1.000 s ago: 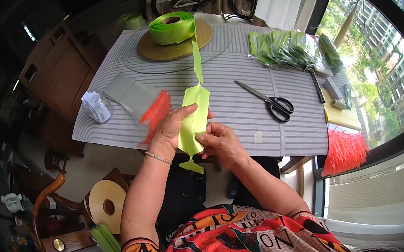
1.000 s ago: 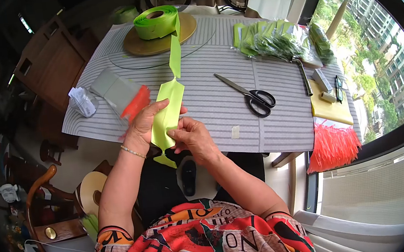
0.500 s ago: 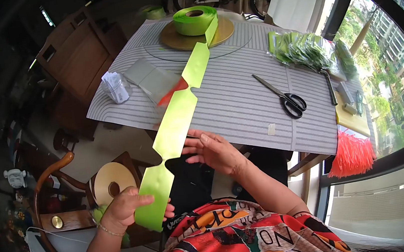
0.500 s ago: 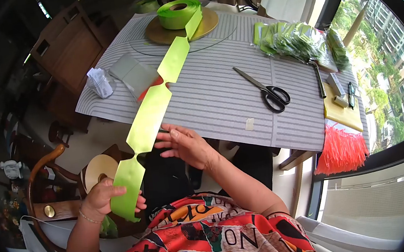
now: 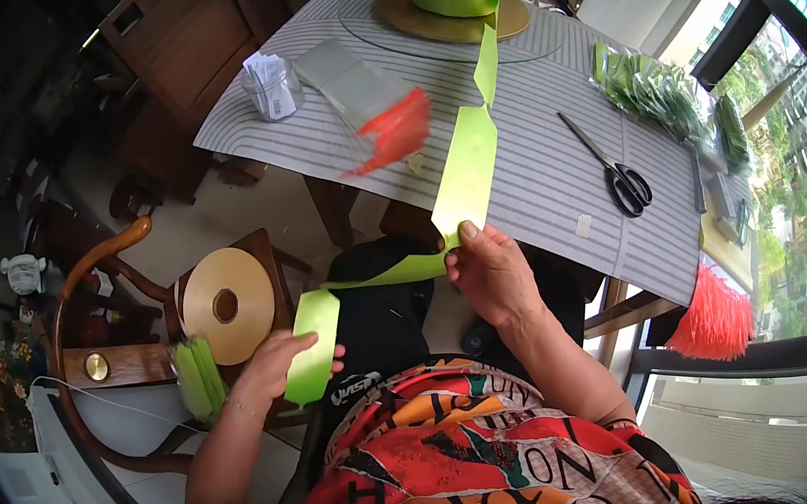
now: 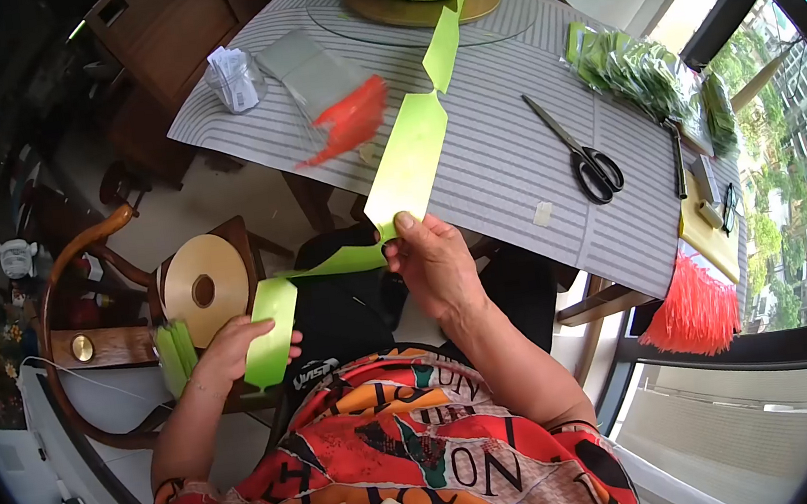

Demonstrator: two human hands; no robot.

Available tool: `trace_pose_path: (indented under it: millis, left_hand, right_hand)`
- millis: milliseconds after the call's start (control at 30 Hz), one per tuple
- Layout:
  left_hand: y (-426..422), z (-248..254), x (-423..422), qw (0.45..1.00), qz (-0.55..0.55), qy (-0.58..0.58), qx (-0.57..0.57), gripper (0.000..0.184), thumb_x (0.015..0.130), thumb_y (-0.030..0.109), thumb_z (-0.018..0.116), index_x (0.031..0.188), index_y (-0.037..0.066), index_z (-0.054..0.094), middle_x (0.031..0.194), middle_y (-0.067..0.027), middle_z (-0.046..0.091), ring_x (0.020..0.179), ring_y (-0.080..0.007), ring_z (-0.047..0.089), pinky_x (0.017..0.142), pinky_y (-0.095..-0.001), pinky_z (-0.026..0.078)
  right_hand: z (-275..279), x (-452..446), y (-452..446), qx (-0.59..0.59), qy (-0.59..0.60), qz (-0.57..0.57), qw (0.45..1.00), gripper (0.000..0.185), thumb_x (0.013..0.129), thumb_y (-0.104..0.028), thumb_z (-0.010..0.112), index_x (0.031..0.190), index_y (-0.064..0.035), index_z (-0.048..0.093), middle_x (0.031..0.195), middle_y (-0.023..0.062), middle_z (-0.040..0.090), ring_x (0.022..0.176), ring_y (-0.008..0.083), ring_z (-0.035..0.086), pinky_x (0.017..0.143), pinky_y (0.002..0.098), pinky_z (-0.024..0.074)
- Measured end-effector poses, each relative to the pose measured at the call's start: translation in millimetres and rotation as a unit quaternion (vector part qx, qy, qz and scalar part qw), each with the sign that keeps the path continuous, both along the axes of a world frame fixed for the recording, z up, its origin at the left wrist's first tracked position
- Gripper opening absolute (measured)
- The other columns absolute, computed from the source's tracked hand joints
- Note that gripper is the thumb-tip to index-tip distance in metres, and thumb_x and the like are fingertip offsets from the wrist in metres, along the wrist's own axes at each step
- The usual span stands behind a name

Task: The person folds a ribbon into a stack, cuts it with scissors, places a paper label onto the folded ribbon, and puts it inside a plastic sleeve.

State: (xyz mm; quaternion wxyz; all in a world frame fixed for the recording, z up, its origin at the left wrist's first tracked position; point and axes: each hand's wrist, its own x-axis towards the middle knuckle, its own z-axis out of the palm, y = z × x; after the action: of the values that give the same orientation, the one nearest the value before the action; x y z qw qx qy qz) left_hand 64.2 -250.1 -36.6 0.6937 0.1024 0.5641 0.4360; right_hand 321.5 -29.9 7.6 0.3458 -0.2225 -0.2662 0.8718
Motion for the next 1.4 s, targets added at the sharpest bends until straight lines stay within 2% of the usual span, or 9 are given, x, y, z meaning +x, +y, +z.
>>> trace_pose_path:
  millis: [100,233,300,467,767,900,1067,1300,1400]
  left_hand:
    - [73,-21,27,0.993,0.019,-0.020,0.116,0.036,0.099,0.020,0.053,0.121,-0.008,0.057,0.112,-0.0228,0.066,0.095,-0.0328,0.069,0.082,-0.0414,0.058]
    - [126,-55,69,0.980,0.033,-0.050,0.192,0.031,0.099,0.020,0.053,0.117,-0.002,0.063,0.110,-0.0111,0.069,0.095,-0.0182,0.069,0.085,-0.0322,0.055]
    - [131,-74,82,0.971,0.034,-0.079,0.222,0.043,0.101,0.035,0.050,0.126,0.001,0.059,0.118,-0.0102,0.066,0.104,-0.0180,0.066,0.090,-0.0338,0.054]
    - [142,-55,115,0.956,0.027,-0.161,0.244,0.068,0.098,0.060,0.039,0.136,0.005,0.050,0.126,-0.0092,0.062,0.113,-0.0182,0.062,0.095,-0.0350,0.051]
    - [153,-43,124,0.938,-0.120,-0.183,0.270,0.091,0.087,0.079,0.036,0.139,0.004,0.046,0.119,-0.0188,0.062,0.108,-0.0288,0.064,0.092,-0.0423,0.054]
    - [155,-35,125,0.922,-0.139,-0.209,0.294,0.086,0.089,0.073,0.044,0.139,0.004,0.045,0.118,-0.0182,0.063,0.105,-0.0266,0.065,0.091,-0.0404,0.054]
    - [159,-25,126,0.920,-0.166,-0.178,0.307,0.083,0.089,0.058,0.061,0.143,0.000,0.039,0.117,-0.0184,0.062,0.103,-0.0264,0.065,0.091,-0.0384,0.052]
    - [153,-11,125,0.927,-0.187,-0.184,0.267,0.064,0.097,0.038,0.059,0.140,-0.006,0.041,0.113,-0.0187,0.063,0.103,-0.0270,0.065,0.091,-0.0372,0.052]
    - [136,16,108,0.929,-0.189,-0.193,0.252,0.060,0.098,0.033,0.057,0.138,-0.008,0.042,0.110,-0.0205,0.065,0.103,-0.0294,0.066,0.092,-0.0389,0.052]
  right_hand:
    - [-10,29,-36,-0.058,-0.032,0.050,0.997,0.016,0.090,-0.021,0.071,0.094,-0.0055,0.068,0.082,0.0016,0.062,0.069,0.0104,0.053,0.060,0.0262,0.0420]
    - [-51,54,-64,-0.122,-0.129,0.104,0.979,0.020,0.088,-0.023,0.074,0.079,-0.0072,0.067,0.067,-0.0011,0.054,0.059,0.0110,0.049,0.056,0.0273,0.0413]
    - [-66,62,-65,-0.117,-0.145,0.115,0.976,0.018,0.087,-0.023,0.075,0.085,-0.0063,0.070,0.067,-0.0019,0.056,0.053,0.0100,0.048,0.052,0.0253,0.0410]
    - [-83,63,-67,-0.089,-0.196,0.140,0.966,0.021,0.087,-0.024,0.075,0.097,-0.0055,0.073,0.077,0.0005,0.066,0.053,0.0074,0.052,0.049,0.0212,0.0436]
    - [-89,62,-65,-0.121,-0.162,0.194,0.960,0.018,0.087,-0.017,0.074,0.098,-0.0030,0.073,0.083,0.0021,0.069,0.061,0.0079,0.062,0.057,0.0202,0.0543]
    - [-95,65,-63,-0.116,-0.146,0.218,0.958,0.016,0.087,-0.012,0.073,0.101,-0.0031,0.073,0.094,0.0047,0.072,0.075,0.0101,0.065,0.069,0.0223,0.0555]
    - [-93,65,-64,-0.101,-0.147,0.217,0.960,0.017,0.088,-0.012,0.073,0.101,-0.0021,0.073,0.091,0.0038,0.071,0.076,0.0100,0.065,0.071,0.0231,0.0554]
    - [-80,62,-62,-0.071,-0.118,0.221,0.966,0.018,0.089,-0.011,0.072,0.104,-0.0019,0.071,0.095,0.0025,0.071,0.083,0.0092,0.065,0.079,0.0246,0.0540]
    - [-59,73,-31,0.050,-0.174,0.336,0.924,0.022,0.089,-0.011,0.071,0.109,-0.0016,0.071,0.097,0.0038,0.071,0.089,0.0109,0.065,0.085,0.0257,0.0520]
